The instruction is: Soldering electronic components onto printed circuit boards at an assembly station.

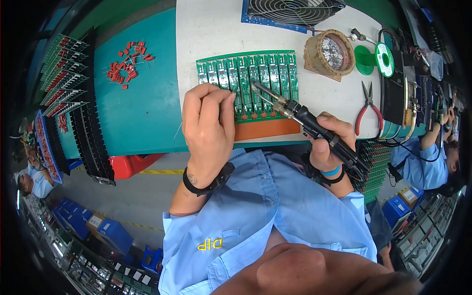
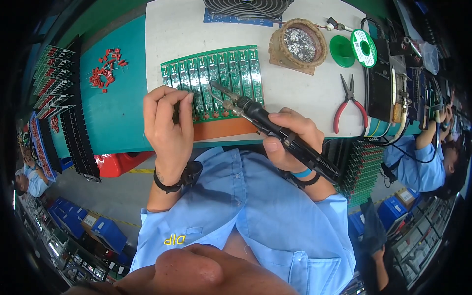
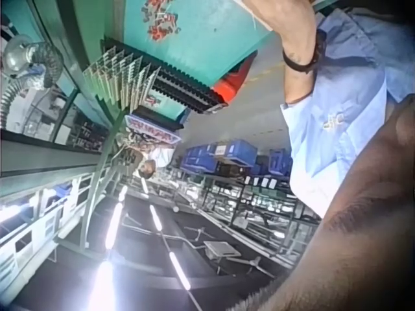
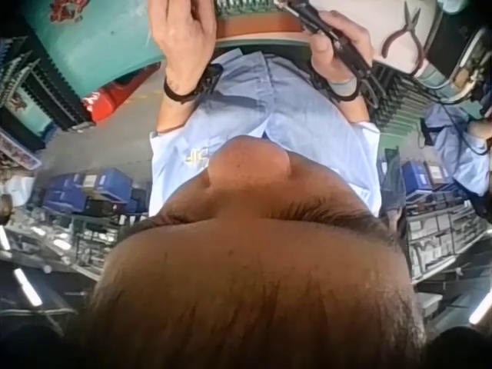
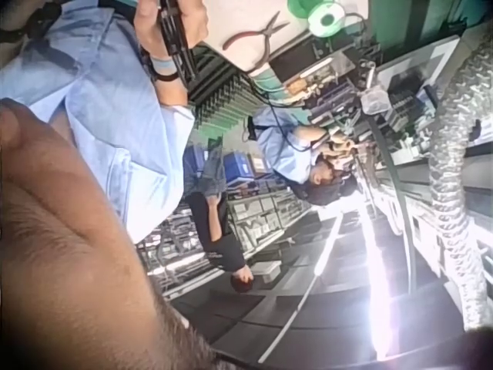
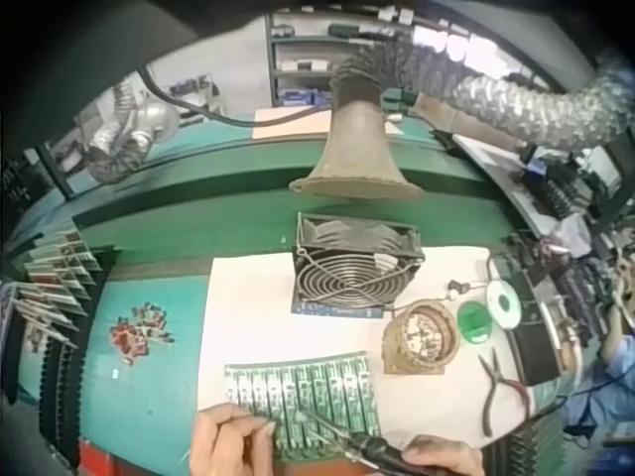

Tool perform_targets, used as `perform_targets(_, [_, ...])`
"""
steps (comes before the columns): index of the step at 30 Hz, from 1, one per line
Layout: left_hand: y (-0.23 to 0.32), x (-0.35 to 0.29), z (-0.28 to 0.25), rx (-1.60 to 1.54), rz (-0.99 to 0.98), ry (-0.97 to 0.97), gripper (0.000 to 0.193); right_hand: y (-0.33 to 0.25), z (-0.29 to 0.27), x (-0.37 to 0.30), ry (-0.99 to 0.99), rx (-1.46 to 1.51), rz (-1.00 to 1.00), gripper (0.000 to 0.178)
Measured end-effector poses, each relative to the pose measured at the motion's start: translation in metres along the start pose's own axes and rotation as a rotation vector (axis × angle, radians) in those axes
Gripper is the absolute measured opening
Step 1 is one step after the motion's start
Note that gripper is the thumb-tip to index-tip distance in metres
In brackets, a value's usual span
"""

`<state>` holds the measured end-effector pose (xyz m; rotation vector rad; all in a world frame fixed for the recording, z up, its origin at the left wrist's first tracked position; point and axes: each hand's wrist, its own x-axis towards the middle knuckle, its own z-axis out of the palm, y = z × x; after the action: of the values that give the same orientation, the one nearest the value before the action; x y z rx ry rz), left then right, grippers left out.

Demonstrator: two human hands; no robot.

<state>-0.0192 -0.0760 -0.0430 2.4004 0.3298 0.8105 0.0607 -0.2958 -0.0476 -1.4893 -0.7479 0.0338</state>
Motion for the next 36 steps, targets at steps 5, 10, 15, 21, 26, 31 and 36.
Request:
perform_targets(5, [-0.002, 0.001, 0.003, -0.033, -0.070, 0.024, 0.017, -0.004, 0.007, 0.002, -0.042, -0.080, 0.077, 0.049])
perform_targets(10, [-0.005, 0.002, 0.006, -0.036, -0.044, 0.011, 0.018, 0.000, 0.013, 0.006, -0.041, -0.082, 0.059, 0.041])
perform_targets(15, [-0.009, 0.004, 0.007, -0.020, 0.004, 0.003, 0.016, 0.000, 0.013, 0.006, -0.070, -0.096, 0.067, 0.042])
perform_targets(21, [-0.010, 0.006, 0.009, -0.018, 0.042, 0.017, 0.016, 0.001, 0.013, 0.005, -0.100, -0.112, 0.101, 0.042])
perform_targets(26, [-0.009, 0.005, 0.009, -0.017, 0.028, 0.006, 0.017, 0.001, 0.013, 0.006, -0.103, -0.084, 0.101, 0.042])
perform_targets(31, [-0.008, 0.003, 0.011, -0.017, -0.007, -0.023, 0.018, 0.002, 0.013, 0.007, -0.101, -0.097, 0.081, 0.042])
perform_targets(36, [-0.010, 0.004, 0.013, 0.000, 0.045, -0.008, 0.019, 0.002, 0.014, 0.006, -0.095, -0.114, 0.086, 0.043])
